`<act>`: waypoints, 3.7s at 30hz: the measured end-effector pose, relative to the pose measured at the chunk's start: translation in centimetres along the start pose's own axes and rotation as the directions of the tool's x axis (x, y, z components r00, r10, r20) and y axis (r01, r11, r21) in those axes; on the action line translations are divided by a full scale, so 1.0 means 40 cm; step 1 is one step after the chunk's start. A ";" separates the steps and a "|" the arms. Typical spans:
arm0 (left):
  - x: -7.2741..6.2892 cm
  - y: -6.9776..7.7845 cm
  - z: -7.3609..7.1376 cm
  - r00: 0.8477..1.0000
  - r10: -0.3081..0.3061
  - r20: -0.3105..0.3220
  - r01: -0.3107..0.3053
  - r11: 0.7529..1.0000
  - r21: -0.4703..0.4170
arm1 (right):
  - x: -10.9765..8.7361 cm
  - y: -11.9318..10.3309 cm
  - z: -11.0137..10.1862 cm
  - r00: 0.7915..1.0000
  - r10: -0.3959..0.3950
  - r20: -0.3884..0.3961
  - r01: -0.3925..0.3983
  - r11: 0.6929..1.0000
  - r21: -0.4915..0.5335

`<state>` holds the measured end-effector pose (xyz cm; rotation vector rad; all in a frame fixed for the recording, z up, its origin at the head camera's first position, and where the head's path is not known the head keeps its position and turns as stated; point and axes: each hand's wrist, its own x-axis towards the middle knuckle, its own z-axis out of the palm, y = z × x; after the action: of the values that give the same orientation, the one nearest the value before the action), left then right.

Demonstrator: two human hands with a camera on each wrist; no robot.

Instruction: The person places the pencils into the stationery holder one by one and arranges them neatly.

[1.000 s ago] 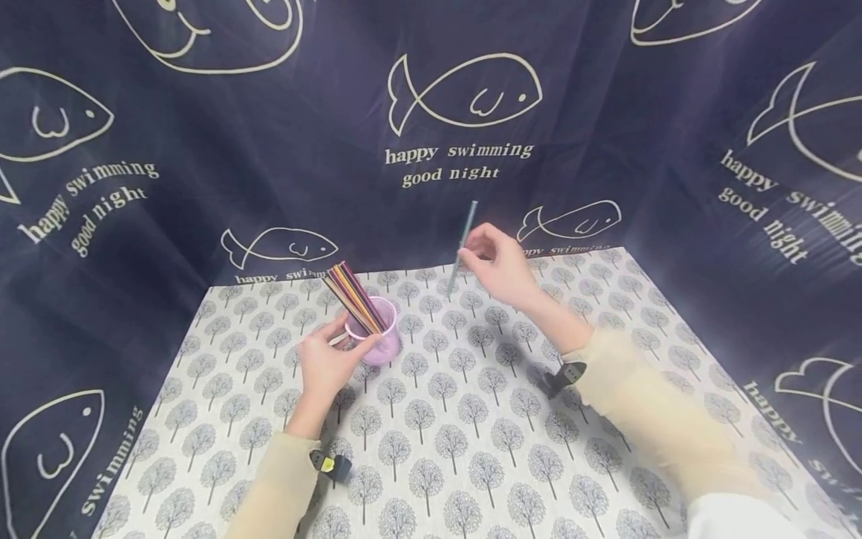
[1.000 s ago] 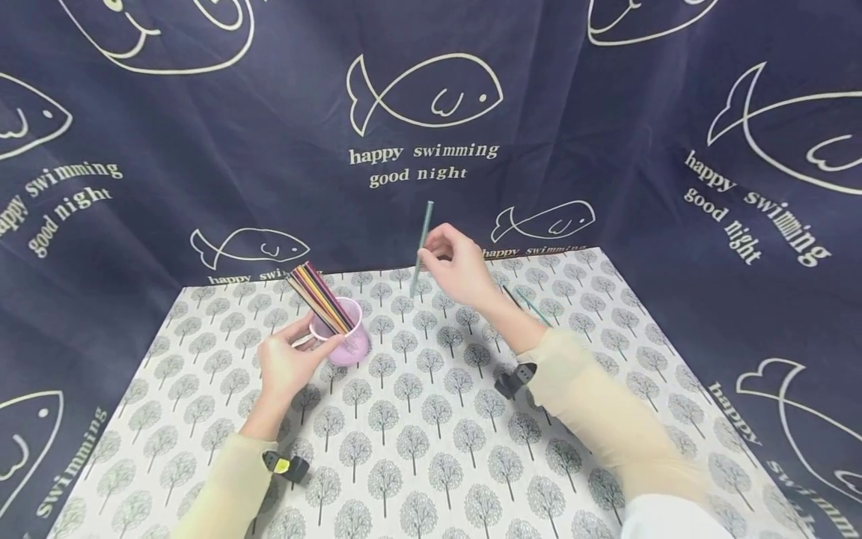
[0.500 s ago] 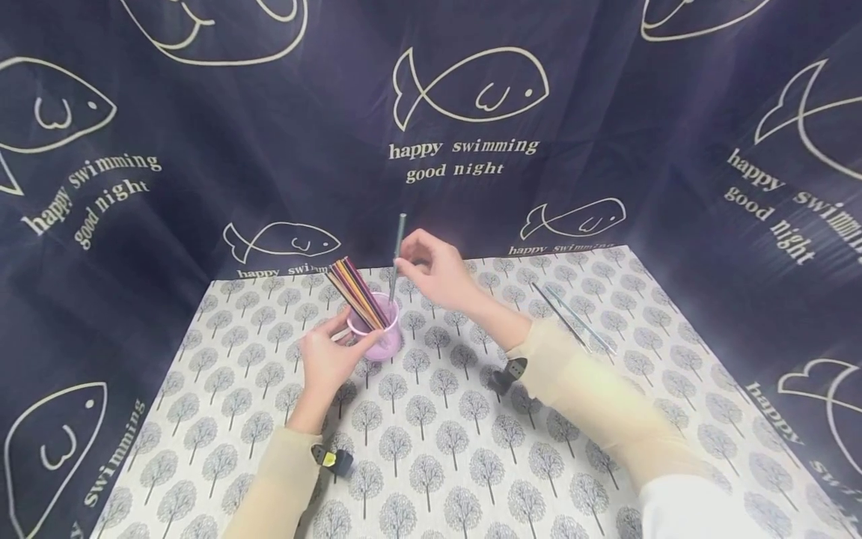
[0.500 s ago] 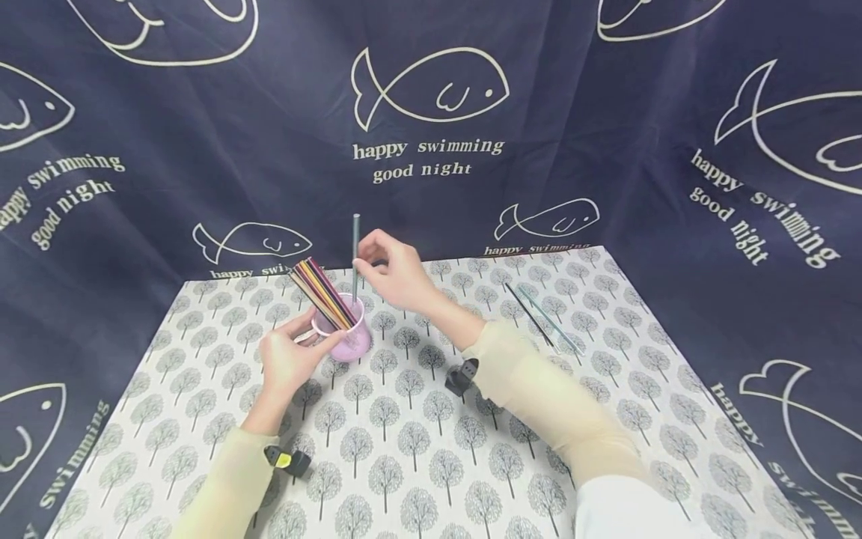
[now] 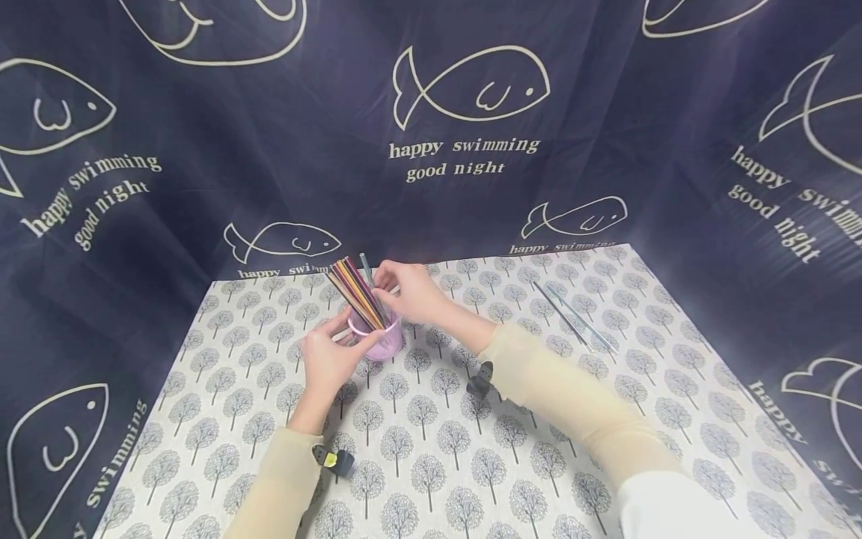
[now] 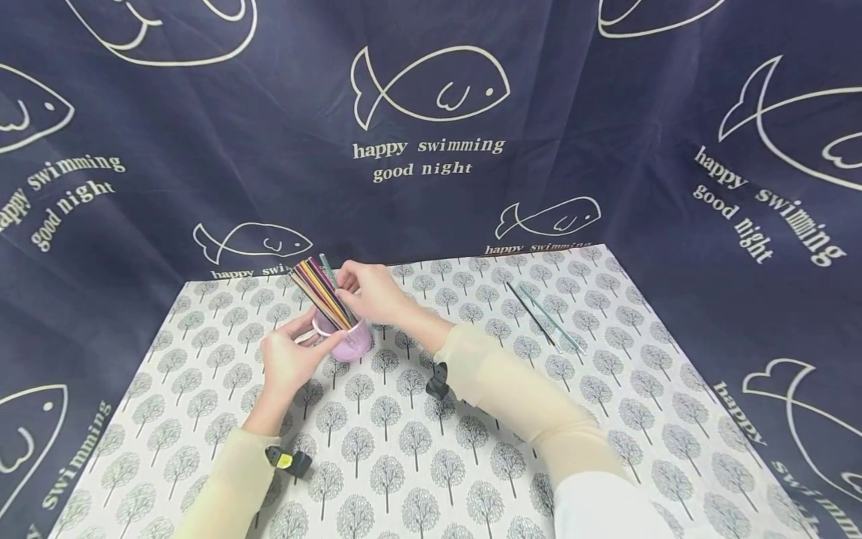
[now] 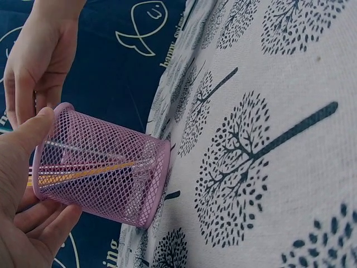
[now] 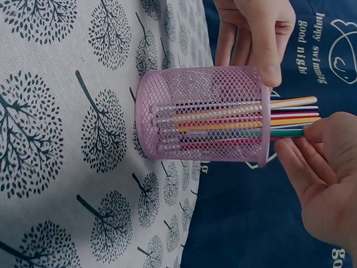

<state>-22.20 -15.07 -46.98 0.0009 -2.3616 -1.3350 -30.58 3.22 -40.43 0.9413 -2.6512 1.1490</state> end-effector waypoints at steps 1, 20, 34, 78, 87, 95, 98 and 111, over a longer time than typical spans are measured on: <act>0.000 0.001 0.000 1.000 -0.001 0.000 0.001 1.000 -0.001 | 0.003 0.000 0.004 1.000 -0.004 0.009 0.004 1.000 -0.014; -0.001 0.000 0.000 1.000 0.015 0.001 -0.015 0.999 -0.043 | 0.038 -0.005 0.058 0.996 0.012 0.085 0.005 0.982 -0.191; 0.000 0.001 -0.001 1.000 0.019 0.005 -0.019 0.999 -0.050 | 0.032 0.005 0.048 0.999 0.023 0.033 -0.020 0.995 -0.094; 0.007 0.013 -0.007 1.000 -0.014 0.021 0.014 0.999 -0.034 | -0.333 0.444 -0.363 0.915 0.397 -0.074 -0.384 0.799 -0.463; 0.006 0.014 0.000 1.000 -0.029 0.001 0.029 0.999 -0.044 | -0.357 0.451 -0.343 0.863 0.503 -0.049 -0.458 0.737 -0.496; 0.008 0.013 0.004 1.000 -0.021 -0.002 0.020 0.999 -0.043 | -0.369 0.470 -0.354 0.816 0.575 -0.061 -0.532 0.705 -0.469; 0.009 0.014 0.003 0.999 -0.038 0.008 0.039 0.998 -0.056 | -0.366 0.475 -0.356 0.821 0.568 -0.049 -0.519 0.710 -0.476; 0.006 0.015 0.003 0.998 -0.062 0.018 0.063 0.995 -0.074 | -0.276 0.404 -0.380 0.946 0.284 -0.158 -0.325 0.842 -0.431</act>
<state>-22.34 -14.70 -46.45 0.0428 -2.3405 -1.4573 -33.23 27.68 -43.32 0.3836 -2.8680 0.5372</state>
